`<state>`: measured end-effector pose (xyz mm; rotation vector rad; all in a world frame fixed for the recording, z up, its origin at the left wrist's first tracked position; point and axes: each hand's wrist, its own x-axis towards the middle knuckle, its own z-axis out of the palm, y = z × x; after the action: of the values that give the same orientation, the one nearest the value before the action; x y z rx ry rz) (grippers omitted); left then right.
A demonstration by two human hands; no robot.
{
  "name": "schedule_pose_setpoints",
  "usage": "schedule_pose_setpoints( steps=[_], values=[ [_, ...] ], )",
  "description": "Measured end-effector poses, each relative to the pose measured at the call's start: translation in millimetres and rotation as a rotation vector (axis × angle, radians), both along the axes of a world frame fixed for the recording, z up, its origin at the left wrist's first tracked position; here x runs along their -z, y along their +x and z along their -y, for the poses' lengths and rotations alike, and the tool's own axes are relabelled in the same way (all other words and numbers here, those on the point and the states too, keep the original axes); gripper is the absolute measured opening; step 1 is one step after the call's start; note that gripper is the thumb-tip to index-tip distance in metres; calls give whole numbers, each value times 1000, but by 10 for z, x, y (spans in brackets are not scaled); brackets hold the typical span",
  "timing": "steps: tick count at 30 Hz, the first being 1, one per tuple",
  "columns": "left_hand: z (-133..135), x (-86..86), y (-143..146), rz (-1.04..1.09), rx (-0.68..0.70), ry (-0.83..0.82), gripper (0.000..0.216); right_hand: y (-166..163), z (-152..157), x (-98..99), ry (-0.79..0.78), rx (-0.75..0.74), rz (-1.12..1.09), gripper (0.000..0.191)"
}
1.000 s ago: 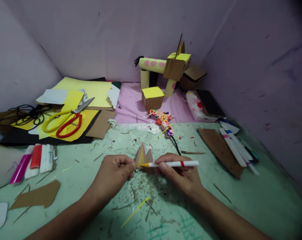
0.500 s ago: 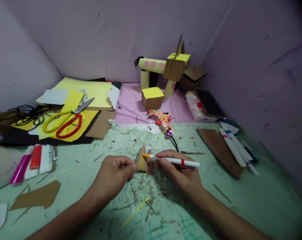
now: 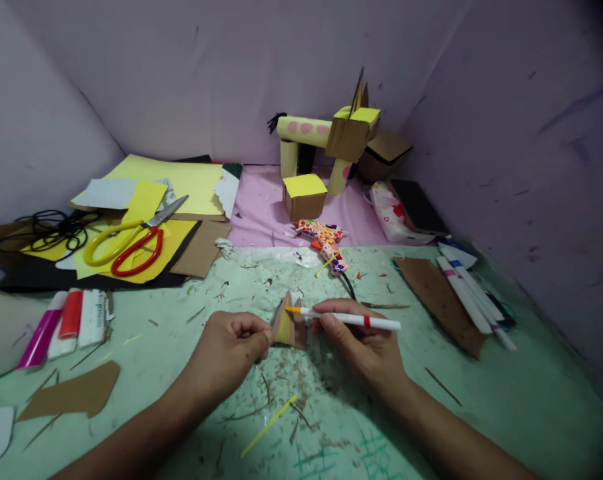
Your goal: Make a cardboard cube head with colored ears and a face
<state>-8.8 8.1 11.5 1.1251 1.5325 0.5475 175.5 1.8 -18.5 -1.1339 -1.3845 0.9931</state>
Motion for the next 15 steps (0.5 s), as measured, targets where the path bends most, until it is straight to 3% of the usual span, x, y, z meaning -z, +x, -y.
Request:
schedule_pose_setpoints(
  steps=[4,11,15],
  values=[
    [-2,-17,7,-6,5,5,18,-6,4,0,13,-20,4,10],
    [-3,-31,4,-27,17,0,20,-4,27,-1,-75,-204,-152,10],
    [-9,-10,-2,-23,20,17,18,-7,11,5,-51,-79,-92,9]
  ],
)
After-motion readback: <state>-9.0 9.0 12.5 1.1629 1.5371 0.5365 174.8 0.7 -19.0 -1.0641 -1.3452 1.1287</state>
